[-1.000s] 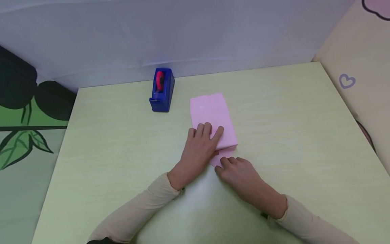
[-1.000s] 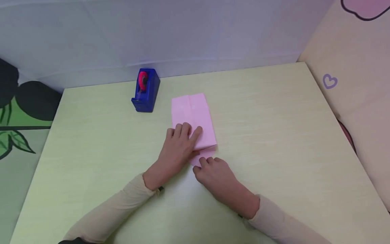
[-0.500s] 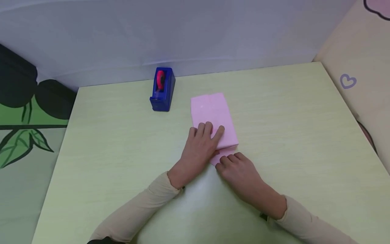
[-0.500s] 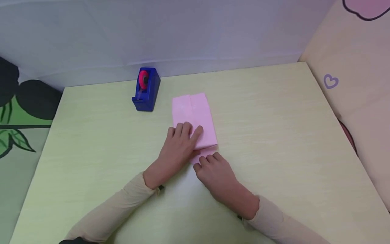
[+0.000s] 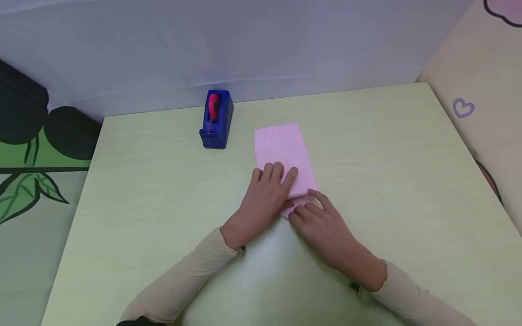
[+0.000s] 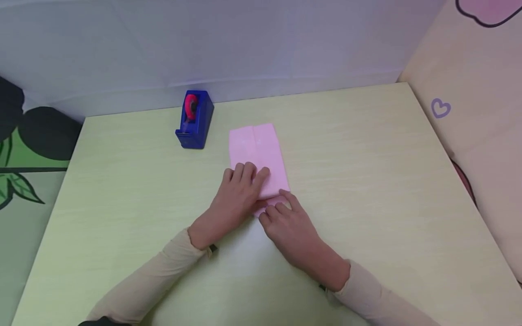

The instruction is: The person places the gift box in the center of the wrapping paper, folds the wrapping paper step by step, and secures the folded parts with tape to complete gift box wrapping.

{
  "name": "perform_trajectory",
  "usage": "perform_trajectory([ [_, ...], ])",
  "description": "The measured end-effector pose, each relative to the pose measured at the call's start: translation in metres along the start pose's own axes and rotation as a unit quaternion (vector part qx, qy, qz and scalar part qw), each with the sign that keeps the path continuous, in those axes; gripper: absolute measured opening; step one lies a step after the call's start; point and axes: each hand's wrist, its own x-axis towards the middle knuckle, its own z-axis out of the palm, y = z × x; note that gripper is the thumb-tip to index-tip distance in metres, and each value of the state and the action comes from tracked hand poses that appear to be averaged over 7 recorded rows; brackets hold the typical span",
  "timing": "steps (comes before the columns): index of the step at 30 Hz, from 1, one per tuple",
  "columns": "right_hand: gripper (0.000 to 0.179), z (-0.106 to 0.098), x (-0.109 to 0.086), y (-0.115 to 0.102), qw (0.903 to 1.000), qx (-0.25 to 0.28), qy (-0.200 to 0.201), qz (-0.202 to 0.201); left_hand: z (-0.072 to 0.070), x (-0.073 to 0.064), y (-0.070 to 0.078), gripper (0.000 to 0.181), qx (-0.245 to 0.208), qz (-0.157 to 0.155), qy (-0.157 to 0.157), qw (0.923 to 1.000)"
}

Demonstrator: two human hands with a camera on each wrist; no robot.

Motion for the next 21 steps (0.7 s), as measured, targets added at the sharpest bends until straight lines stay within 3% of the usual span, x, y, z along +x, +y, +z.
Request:
perform_trajectory([
  [3, 0.029, -0.002, 0.002, 0.004, 0.9999, -0.008, 0.002, -0.009, -0.003, 0.000, -0.007, 0.064, -0.057, 0.013, -0.029, 0.9979],
  [5, 0.034, -0.003, 0.004, 0.007, 0.9999, -0.004, 0.005, -0.012, -0.007, 0.001, -0.014, 0.062, -0.105, 0.024, -0.061, 0.9923],
  [9, 0.030, -0.002, 0.006, 0.011, 0.9996, 0.016, 0.022, -0.010, -0.016, 0.002, -0.030, 0.062, -0.207, 0.047, -0.128, 0.9689],
  [12, 0.026, 0.000, 0.007, 0.014, 0.9988, 0.033, 0.037, -0.005, -0.019, 0.001, -0.039, 0.073, -0.238, 0.059, -0.155, 0.9568],
  [16, 0.025, 0.002, 0.011, 0.016, 0.9976, 0.048, 0.050, 0.004, -0.013, -0.002, -0.038, 0.087, -0.201, 0.070, -0.133, 0.9680],
  [21, 0.023, 0.005, 0.013, 0.018, 0.9963, 0.051, 0.069, 0.010, -0.003, -0.006, -0.029, 0.073, -0.117, 0.072, -0.064, 0.9884],
])
